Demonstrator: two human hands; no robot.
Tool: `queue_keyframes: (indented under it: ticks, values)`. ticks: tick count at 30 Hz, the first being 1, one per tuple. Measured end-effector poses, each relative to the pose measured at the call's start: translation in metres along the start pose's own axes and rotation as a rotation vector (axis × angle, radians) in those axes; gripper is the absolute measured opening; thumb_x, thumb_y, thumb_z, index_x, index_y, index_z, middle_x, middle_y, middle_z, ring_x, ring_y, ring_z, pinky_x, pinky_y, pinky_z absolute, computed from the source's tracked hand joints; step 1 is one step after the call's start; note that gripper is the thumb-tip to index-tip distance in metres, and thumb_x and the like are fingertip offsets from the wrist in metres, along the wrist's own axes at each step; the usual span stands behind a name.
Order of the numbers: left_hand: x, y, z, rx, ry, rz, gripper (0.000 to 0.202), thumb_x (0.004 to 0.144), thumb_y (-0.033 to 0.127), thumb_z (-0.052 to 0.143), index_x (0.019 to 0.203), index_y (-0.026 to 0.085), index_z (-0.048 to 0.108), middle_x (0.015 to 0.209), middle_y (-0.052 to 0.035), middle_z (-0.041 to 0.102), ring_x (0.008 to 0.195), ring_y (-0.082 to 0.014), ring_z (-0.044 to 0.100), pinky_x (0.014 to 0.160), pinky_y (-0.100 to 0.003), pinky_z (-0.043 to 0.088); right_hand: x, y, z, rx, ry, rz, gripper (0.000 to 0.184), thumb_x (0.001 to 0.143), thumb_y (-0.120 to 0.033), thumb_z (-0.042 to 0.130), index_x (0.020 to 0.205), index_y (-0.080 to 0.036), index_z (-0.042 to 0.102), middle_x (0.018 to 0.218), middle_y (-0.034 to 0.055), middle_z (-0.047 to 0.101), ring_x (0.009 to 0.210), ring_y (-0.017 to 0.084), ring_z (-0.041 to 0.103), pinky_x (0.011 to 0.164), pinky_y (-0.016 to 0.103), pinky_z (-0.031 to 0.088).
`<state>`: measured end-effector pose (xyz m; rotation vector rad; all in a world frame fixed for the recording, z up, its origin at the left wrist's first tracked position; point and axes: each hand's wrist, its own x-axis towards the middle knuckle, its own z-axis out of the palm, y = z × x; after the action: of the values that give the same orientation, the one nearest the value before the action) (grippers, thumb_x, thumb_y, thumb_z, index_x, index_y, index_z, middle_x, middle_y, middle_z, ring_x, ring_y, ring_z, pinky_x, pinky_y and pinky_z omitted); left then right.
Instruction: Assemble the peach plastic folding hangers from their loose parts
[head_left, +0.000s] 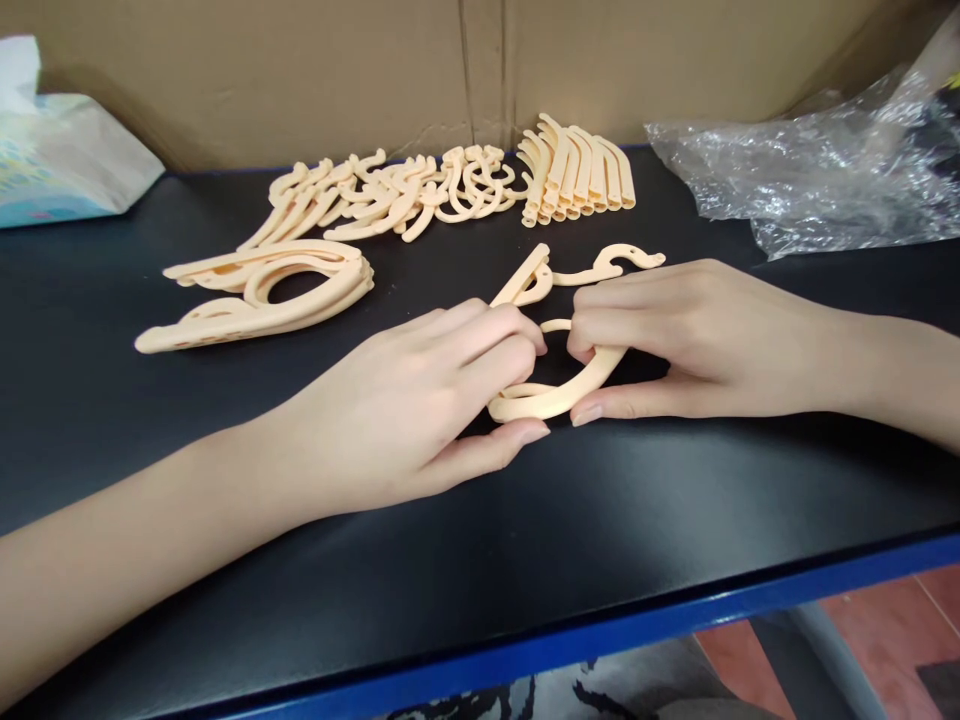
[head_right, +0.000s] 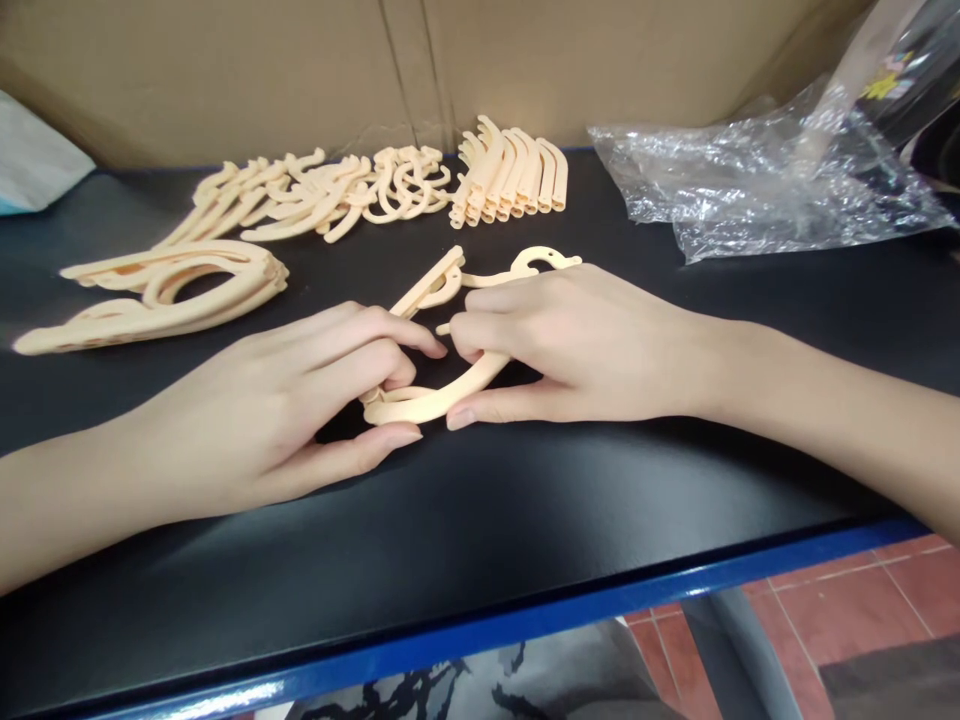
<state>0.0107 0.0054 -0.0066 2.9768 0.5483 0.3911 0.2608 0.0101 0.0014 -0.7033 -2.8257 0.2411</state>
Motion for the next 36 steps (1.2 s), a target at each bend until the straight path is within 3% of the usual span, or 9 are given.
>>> queue_keyframes:
  ticks: [11, 36]
  values:
    - [0.0005, -0.0022, 0.0013, 0.029, 0.024, 0.012, 0.018, 0.098, 0.035, 0.043, 0.089, 0.020, 0.046, 0.111, -0.0099, 0.061, 0.086, -0.0225, 0.058, 0.073, -0.035, 0.045, -0.0007, 0.0016, 0.0006, -0.042, 0.012, -0.008, 0.042, 0.096, -0.058, 0.043, 0.087, -0.019, 0.056, 0.073, -0.0010, 0.052, 0.060, 0.013, 0.045, 0.057, 0.027, 0.029]
    - [0.0011, -0.0008, 0.0007, -0.001, -0.003, -0.009, 0.017, 0.097, 0.033, 0.045, 0.089, 0.019, 0.049, 0.114, -0.0108, 0.062, 0.089, -0.0234, 0.059, 0.074, -0.036, 0.045, -0.0002, -0.0002, 0.0005, -0.028, 0.006, 0.009, 0.040, 0.096, -0.056, 0.044, 0.082, -0.020, 0.054, 0.070, -0.0015, 0.050, 0.061, 0.013, 0.043, 0.058, 0.028, 0.031]
